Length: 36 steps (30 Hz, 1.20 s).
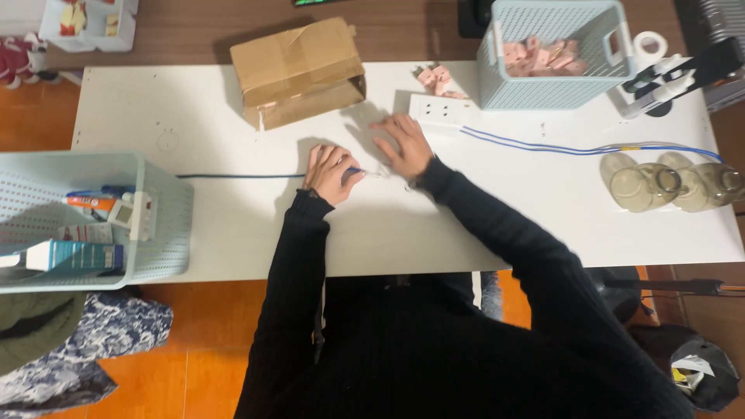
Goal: The person assembles pink electrical plugs on a white table. They use a screwdriver to tighten screws on the plug components, insert metal prongs, and place the finished plugs into a cardboard box. The person also handles a white power strip and a blue cable during the process.
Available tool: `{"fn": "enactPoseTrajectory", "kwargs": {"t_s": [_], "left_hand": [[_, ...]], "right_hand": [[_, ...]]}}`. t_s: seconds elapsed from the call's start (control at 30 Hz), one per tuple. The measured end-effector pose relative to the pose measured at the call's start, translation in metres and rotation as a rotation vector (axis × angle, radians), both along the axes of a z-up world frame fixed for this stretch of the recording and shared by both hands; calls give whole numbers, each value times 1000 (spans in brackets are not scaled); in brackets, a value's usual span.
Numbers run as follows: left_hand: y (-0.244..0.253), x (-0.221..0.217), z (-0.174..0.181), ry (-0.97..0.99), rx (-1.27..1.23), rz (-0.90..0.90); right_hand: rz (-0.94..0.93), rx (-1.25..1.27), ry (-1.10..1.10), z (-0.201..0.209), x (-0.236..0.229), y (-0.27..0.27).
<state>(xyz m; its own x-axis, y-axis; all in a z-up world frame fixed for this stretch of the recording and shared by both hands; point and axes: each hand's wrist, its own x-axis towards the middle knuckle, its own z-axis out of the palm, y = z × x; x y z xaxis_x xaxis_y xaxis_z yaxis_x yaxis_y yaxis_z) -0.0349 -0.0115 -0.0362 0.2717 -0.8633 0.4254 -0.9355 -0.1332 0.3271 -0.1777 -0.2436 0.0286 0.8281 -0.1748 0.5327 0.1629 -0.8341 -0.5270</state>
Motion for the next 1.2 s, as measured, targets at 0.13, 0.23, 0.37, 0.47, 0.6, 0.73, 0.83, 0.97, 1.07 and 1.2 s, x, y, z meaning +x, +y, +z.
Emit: {"fn": "enactPoseTrajectory", "kwargs": {"t_s": [0.13,0.23,0.37,0.47,0.6,0.73,0.83,0.97,1.07,1.2], "left_hand": [[-14,1,-6,-25,27,-3],[-24,-8,0,17,48,-3],[-44,-22,25,-16,-6,-36],[-50,-37,24,-47,-61,-53],[-63,-52,30,-97,-164,-59],[-65,-57,30,-130,-218,-59],[-64,-57,32,-136,-261,-73],[-66,-56,32,-139,-279,-79],[-72,-55,30,-131,-265,-107],[-85,-50,33,-114,-272,-151]], "right_hand": [[-24,58,-14,-19,-47,-11],[-41,83,-34,-34,-62,-11],[-72,-55,-92,-20,-65,-12],[-71,-5,-103,-26,-69,-13],[-40,65,-117,-24,-69,-17],[-11,64,-130,-30,-73,-19],[30,97,-130,-25,-74,-20],[63,114,-114,-23,-74,-23],[48,125,-116,-29,-75,-28],[48,137,-147,-26,-74,-37]]}}
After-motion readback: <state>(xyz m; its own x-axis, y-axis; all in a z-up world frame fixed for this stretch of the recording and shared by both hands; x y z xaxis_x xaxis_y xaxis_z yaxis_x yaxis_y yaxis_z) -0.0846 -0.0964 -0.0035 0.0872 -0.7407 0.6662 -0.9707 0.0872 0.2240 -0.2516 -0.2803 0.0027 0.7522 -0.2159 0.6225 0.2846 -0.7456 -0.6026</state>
